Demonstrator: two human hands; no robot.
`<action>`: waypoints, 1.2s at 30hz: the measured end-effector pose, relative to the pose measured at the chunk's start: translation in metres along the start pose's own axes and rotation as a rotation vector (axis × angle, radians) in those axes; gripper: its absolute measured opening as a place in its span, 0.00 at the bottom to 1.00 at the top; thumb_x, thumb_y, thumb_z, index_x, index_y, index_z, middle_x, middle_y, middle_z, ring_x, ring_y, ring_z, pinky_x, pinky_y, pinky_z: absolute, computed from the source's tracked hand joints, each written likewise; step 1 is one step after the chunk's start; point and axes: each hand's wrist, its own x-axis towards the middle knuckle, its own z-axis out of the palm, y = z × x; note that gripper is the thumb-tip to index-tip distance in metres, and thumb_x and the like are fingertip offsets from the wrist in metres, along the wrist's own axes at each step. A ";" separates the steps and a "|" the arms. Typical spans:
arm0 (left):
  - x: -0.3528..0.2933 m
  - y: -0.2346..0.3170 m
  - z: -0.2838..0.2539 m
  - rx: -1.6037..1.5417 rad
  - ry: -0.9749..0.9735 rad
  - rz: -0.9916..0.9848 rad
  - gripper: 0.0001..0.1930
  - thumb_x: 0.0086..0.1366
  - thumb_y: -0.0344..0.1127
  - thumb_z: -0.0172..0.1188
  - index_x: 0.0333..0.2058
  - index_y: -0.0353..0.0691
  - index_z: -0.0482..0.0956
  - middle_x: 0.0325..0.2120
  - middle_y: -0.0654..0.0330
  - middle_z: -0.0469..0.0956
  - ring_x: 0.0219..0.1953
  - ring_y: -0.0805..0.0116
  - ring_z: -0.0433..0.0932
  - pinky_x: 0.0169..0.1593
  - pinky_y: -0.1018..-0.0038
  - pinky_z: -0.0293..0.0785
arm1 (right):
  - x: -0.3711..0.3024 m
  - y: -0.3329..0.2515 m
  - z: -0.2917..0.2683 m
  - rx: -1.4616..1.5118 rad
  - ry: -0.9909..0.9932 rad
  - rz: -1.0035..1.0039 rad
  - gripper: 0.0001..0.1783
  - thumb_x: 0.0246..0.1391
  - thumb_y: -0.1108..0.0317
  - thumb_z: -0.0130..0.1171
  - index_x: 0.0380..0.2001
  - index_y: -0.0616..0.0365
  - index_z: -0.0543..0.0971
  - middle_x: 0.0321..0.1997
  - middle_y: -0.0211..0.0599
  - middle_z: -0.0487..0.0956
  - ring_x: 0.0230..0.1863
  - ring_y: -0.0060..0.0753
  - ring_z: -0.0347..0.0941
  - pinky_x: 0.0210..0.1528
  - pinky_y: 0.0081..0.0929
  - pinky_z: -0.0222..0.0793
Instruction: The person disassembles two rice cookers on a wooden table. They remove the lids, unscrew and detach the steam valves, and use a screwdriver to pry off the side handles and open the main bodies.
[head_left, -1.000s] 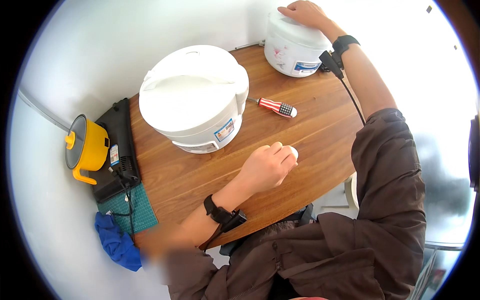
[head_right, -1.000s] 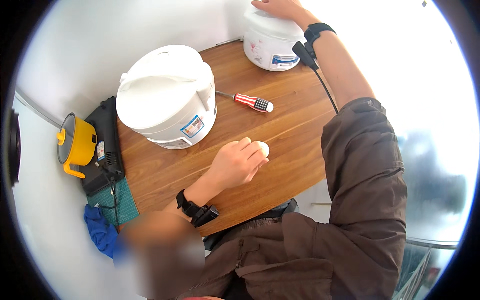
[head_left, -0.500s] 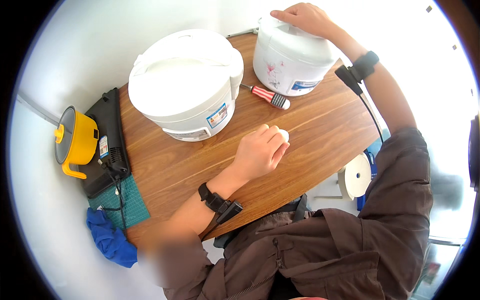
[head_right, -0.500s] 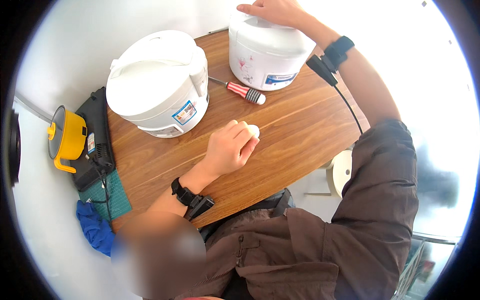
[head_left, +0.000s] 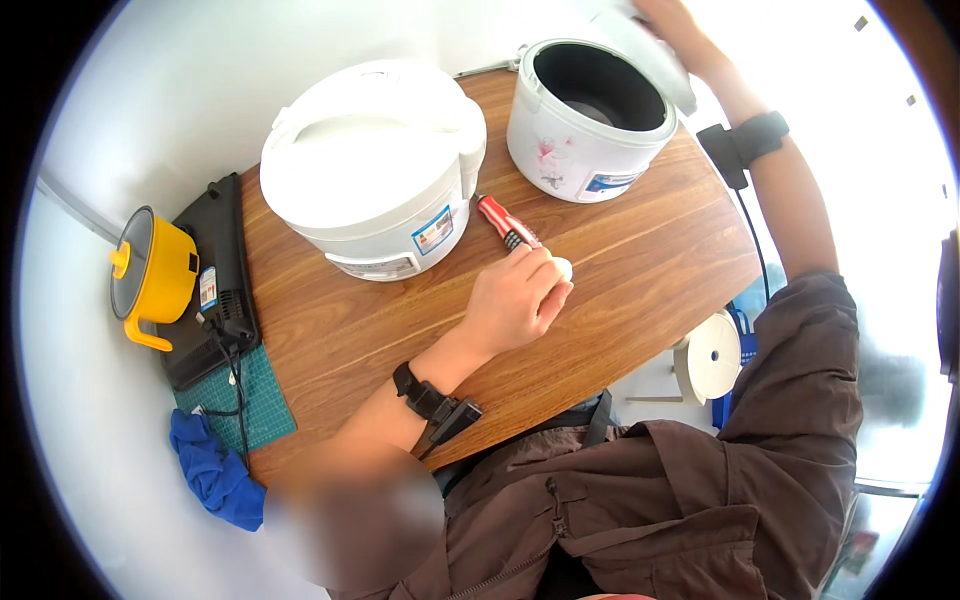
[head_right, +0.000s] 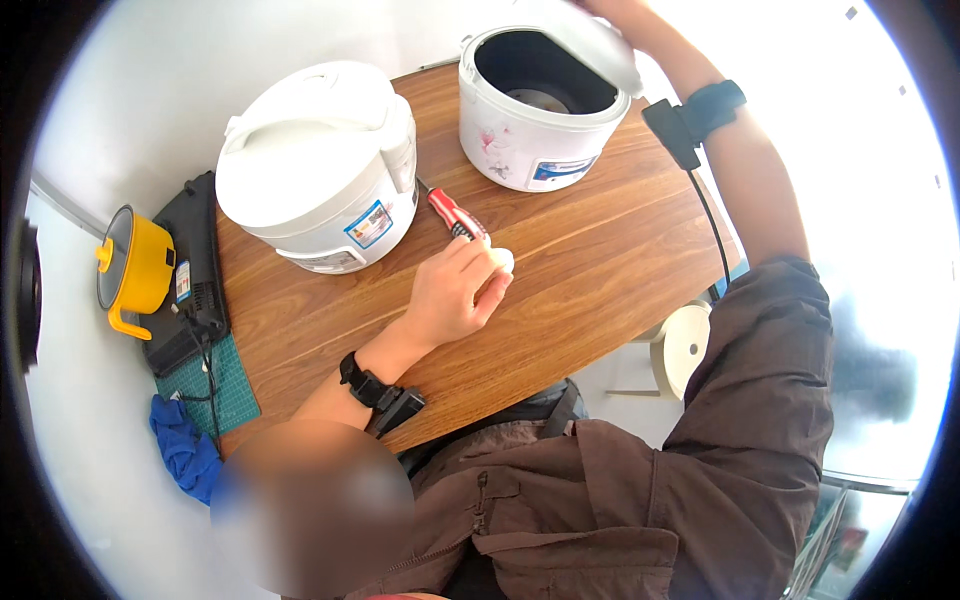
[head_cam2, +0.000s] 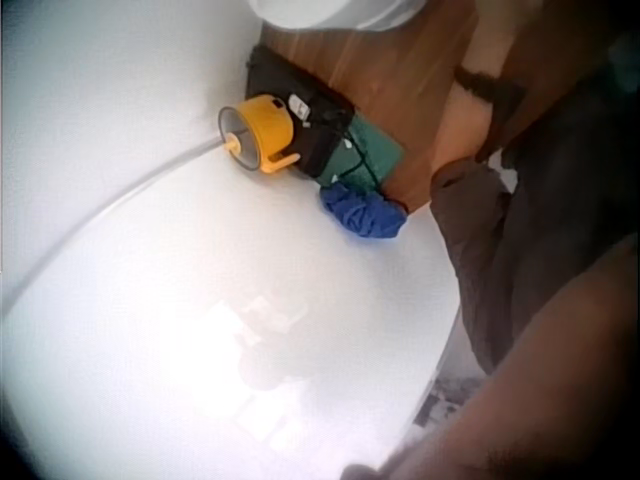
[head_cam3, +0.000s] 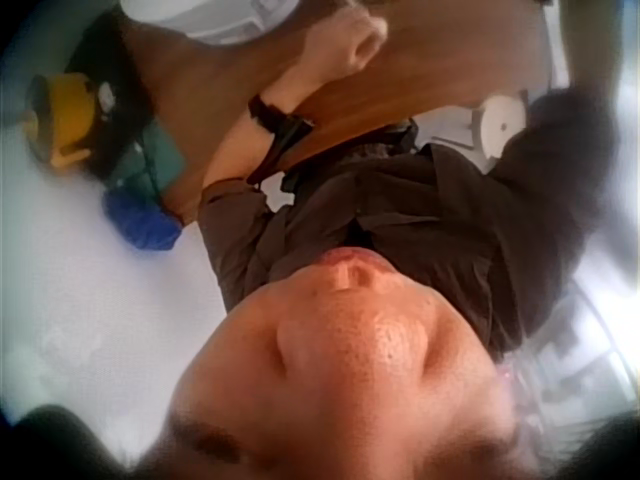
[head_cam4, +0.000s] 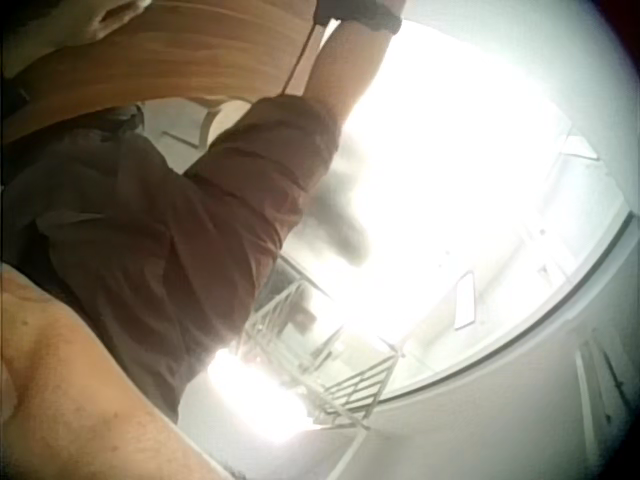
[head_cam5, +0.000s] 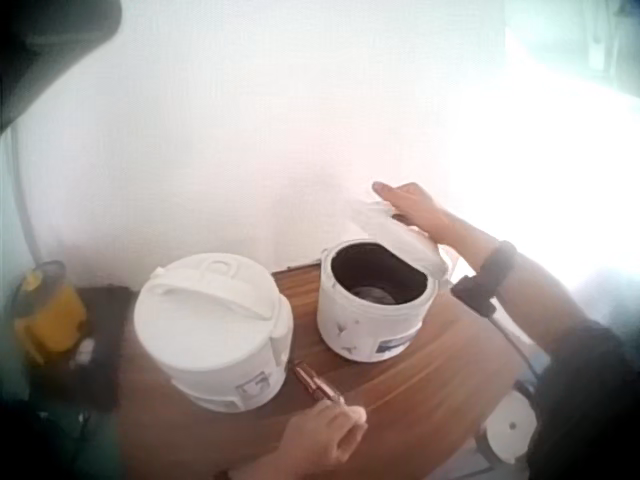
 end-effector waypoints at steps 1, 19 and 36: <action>-0.001 -0.001 0.000 0.000 -0.005 -0.006 0.06 0.60 0.30 0.68 0.34 0.40 0.79 0.30 0.59 0.77 0.32 0.58 0.77 0.31 0.65 0.74 | -0.003 -0.001 -0.007 0.028 -0.004 -0.011 0.38 0.66 0.33 0.52 0.36 0.64 0.86 0.33 0.37 0.83 0.33 0.29 0.76 0.38 0.33 0.73; 0.201 0.014 -0.048 -0.763 0.247 -0.874 0.24 0.77 0.54 0.48 0.44 0.35 0.77 0.22 0.70 0.68 0.25 0.75 0.64 0.30 0.76 0.62 | -0.004 -0.001 -0.039 0.339 -0.051 0.057 0.42 0.66 0.29 0.48 0.44 0.64 0.84 0.38 0.42 0.82 0.37 0.31 0.77 0.41 0.36 0.73; 0.256 -0.038 0.007 -1.291 0.506 -0.919 0.16 0.73 0.32 0.52 0.56 0.35 0.75 0.49 0.55 0.78 0.51 0.62 0.78 0.44 0.69 0.78 | -0.015 -0.009 -0.008 -0.243 -0.083 -0.158 0.36 0.61 0.28 0.54 0.30 0.53 0.85 0.27 0.31 0.82 0.33 0.31 0.77 0.47 0.31 0.70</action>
